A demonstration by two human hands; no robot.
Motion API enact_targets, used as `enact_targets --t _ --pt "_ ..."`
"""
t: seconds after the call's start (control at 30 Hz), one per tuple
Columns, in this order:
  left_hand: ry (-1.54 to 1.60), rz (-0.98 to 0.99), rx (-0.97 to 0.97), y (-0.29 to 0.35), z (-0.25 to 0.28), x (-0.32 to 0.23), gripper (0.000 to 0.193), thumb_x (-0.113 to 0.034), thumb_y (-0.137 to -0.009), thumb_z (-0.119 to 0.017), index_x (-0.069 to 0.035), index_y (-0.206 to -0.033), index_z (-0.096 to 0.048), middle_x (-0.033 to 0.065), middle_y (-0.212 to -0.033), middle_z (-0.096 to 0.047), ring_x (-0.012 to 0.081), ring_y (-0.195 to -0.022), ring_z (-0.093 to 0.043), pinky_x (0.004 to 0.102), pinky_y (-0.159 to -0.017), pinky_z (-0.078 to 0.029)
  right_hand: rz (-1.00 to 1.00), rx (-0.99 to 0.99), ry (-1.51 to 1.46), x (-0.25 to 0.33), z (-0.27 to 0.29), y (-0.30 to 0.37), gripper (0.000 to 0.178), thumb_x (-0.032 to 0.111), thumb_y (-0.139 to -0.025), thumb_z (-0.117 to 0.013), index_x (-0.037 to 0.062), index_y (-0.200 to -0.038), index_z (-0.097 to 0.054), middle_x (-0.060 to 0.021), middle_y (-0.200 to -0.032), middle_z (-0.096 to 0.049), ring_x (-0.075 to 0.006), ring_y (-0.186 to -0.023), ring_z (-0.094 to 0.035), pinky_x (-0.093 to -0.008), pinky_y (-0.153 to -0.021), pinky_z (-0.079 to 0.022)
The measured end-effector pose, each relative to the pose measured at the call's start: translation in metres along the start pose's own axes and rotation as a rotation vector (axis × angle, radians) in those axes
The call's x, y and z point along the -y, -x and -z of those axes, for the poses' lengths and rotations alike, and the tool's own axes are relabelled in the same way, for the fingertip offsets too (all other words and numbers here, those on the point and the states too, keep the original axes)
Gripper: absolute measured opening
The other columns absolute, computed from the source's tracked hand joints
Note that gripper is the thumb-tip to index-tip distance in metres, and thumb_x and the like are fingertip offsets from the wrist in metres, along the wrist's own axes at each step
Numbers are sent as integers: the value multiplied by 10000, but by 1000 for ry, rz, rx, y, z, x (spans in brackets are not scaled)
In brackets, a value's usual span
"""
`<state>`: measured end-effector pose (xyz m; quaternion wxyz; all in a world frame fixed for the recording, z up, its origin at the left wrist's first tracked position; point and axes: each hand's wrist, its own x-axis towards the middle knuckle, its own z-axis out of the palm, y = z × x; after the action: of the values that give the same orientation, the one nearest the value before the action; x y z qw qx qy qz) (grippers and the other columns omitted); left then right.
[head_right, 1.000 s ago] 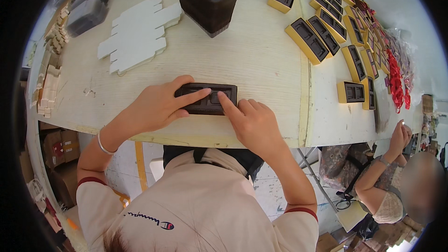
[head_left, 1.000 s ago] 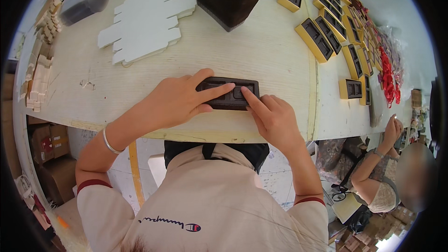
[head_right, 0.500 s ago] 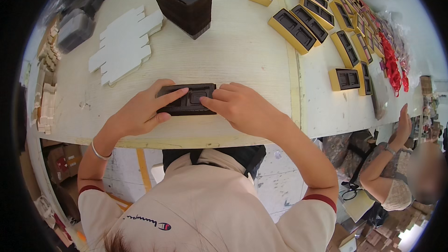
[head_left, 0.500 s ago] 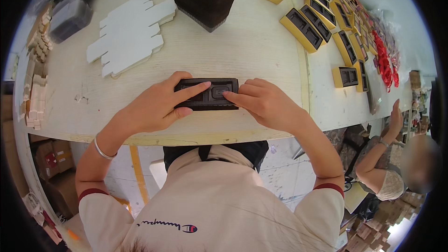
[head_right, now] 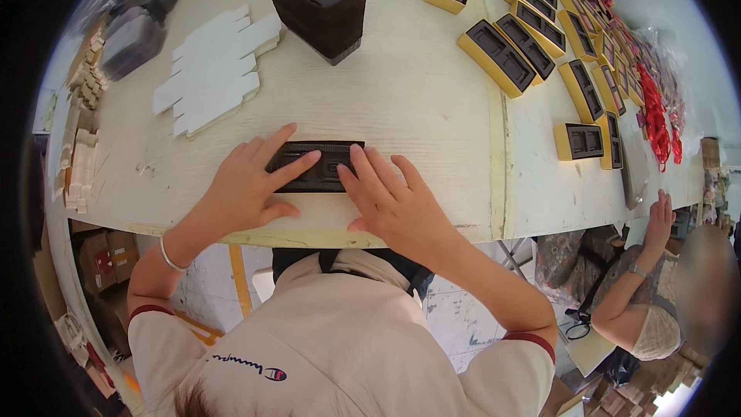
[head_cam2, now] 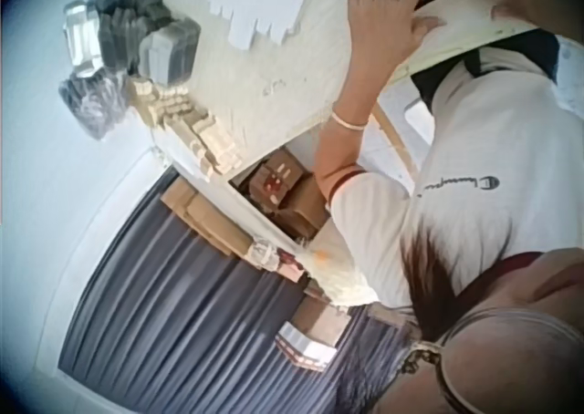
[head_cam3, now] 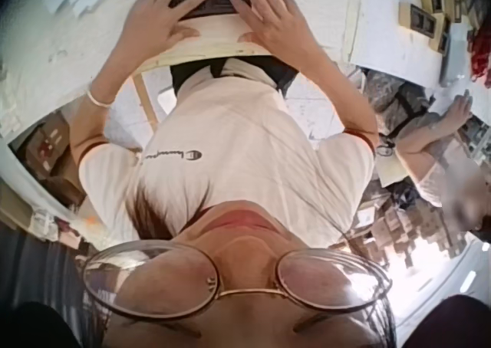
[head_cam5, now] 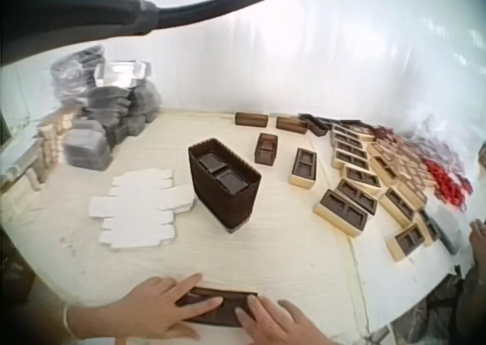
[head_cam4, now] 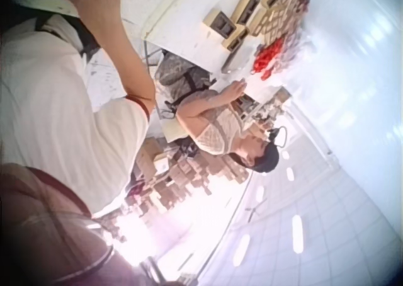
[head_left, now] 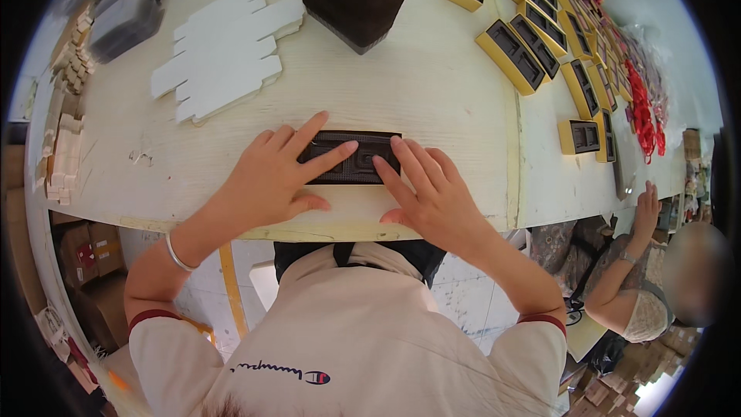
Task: The person folds flat white cardboard pieces into small rectangular boxes and inserts dark rectangular inserts into each box. The person repeatedly picks up a flat piece, folds the sides, and places an insert inside, then sets the completed box aside.
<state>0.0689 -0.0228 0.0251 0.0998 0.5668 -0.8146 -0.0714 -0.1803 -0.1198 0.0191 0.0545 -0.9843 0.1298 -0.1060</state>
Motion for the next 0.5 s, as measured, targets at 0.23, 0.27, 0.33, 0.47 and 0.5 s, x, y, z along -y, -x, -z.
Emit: enact_targets --t 0.23,0.27,0.33,0.47,0.5 --pt "2 60 -83 9 -27 -27 727 -277 -699 -769 -210 -1373 -506 176 -1359 -428 299 -808 -544 390 -751 -498 21 -158 -170 2 -22 -4 445 190 -781 -679 32 -1188 -590 -211 -1404 -435 -399 -1273 -441 -469 -1048 -396" --pt "29 49 -100 8 -28 -31 731 -294 -709 -760 -200 -1384 -495 184 -1387 -413 297 -811 -545 386 -754 -498 3 -156 -164 1 -25 1 433 172 -788 -673 32 -1190 -594 -199 -1403 -443 -396 -1277 -440 -469 -1054 -390" --pt "102 20 -67 1 -23 -34 752 -338 -736 -738 -175 -1415 -458 192 -1452 -374 289 -843 -556 373 -784 -497 -69 -160 -118 -13 -25 18 416 131 -798 -660 30 -1198 -601 -186 -1393 -465 -391 -1286 -438 -468 -1065 -380" --pt "114 112 -268 1 -3 -14 674 -303 -758 -743 -145 -1368 -503 156 -1436 -414 290 -1012 -563 405 -883 -475 -345 -234 73 -81 -4 65 400 99 -830 -646 18 -1219 -599 -192 -1391 -481 -398 -1303 -425 -472 -1064 -369" --pt "33 164 -309 3 -4 2 650 -287 -760 -745 -135 -1349 -514 147 -1418 -439 304 -1077 -542 424 -925 -452 -411 -248 143 -96 0 78 392 107 -844 -644 16 -1222 -598 -193 -1393 -482 -402 -1303 -422 -474 -1061 -368"
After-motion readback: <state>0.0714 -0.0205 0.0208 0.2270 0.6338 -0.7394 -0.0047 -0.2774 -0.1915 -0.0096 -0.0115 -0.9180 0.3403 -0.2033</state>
